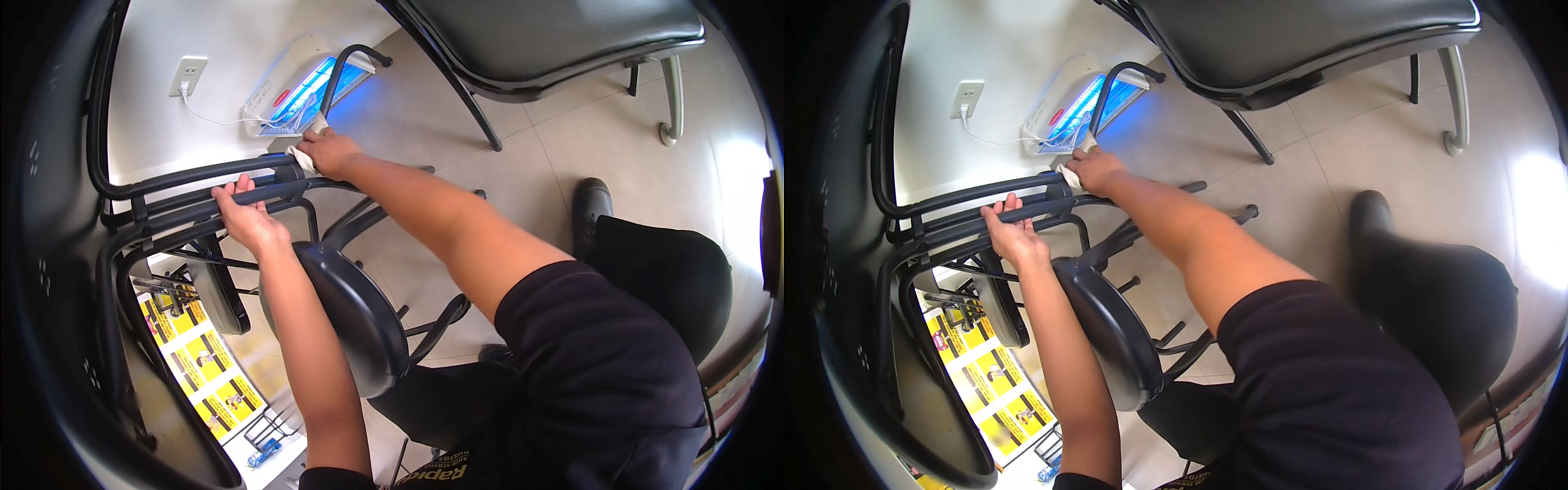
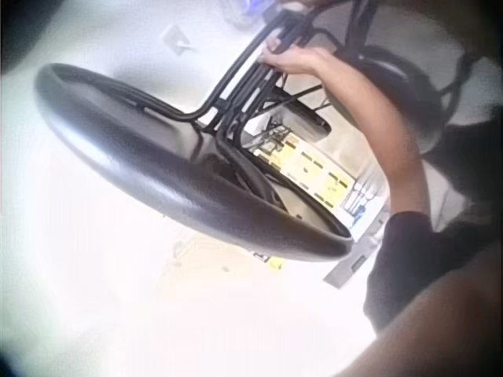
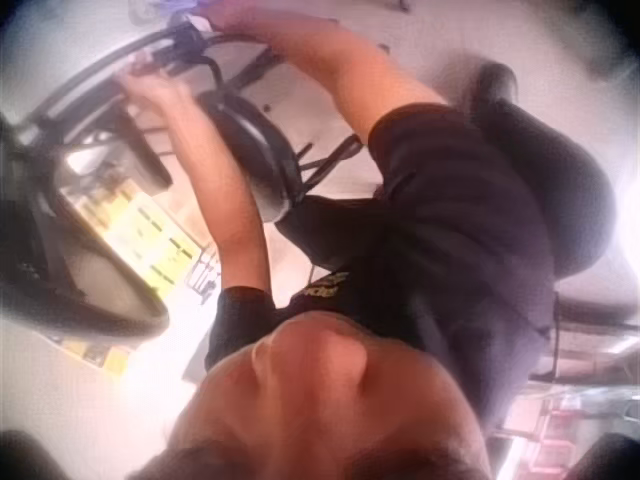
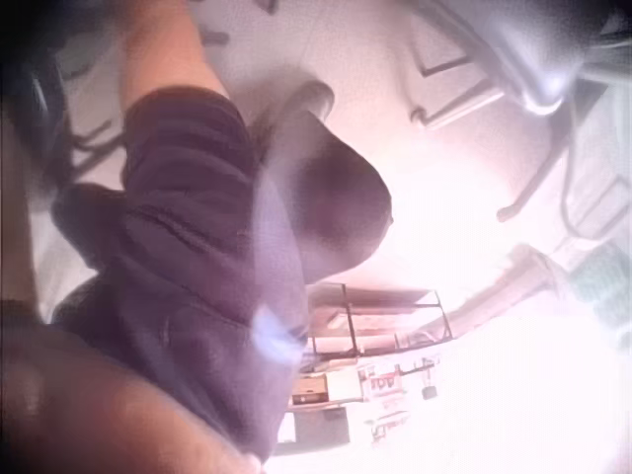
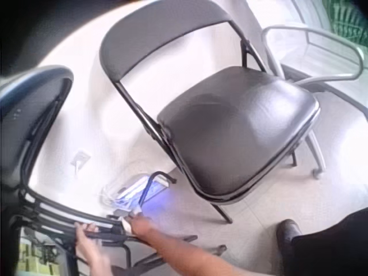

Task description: The person wipes the metal frame and seat of several black chairs using a white cloth. They lift and reposition each chair to access different sides, then return them to their original locations around a round table.

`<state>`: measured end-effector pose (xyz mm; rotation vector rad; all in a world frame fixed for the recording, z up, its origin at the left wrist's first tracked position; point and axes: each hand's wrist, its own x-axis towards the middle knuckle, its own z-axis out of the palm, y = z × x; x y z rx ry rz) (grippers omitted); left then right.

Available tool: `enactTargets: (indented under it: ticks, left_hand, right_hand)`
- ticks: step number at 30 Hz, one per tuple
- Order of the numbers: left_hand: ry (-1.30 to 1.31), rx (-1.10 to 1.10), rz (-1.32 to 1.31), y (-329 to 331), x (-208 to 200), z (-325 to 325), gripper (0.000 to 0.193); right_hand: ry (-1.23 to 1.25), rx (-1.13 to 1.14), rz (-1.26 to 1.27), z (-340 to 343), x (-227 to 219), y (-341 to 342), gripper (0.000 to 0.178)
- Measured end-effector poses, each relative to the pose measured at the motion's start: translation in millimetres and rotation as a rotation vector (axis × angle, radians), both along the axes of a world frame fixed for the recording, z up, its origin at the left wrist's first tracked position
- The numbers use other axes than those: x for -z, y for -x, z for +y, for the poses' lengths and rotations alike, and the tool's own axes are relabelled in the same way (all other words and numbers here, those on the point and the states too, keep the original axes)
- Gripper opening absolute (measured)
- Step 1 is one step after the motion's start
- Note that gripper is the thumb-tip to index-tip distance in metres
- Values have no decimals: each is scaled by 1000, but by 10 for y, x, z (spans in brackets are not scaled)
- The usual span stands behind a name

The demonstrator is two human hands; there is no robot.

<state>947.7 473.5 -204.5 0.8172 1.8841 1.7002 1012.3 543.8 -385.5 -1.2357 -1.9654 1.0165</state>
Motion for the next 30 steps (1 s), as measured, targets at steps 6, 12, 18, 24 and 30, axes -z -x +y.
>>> enactTargets:
  ticks: [6, 12, 18, 24, 30]
  left_hand:
    - [-17, -27, 6, -10, -128, -116, 62]
    - [-14, -31, 9, 37, -108, -124, 59]
    - [-25, -14, -3, 6, -128, -39, 58]
    - [-28, -41, 9, 154, -105, -177, 56]
    - [-17, -20, 0, 25, -106, -102, 54]
  right_hand:
    - [-423, 40, -291, 519, 309, -261, 34]
    - [-96, 445, -391, 1289, 304, -773, 37]
    - [-39, 656, -64, 1151, 186, -474, 47]
    - [-246, 225, -1, 753, 507, -289, 49]
    - [306, 627, -197, 1852, 1176, -1025, 51]
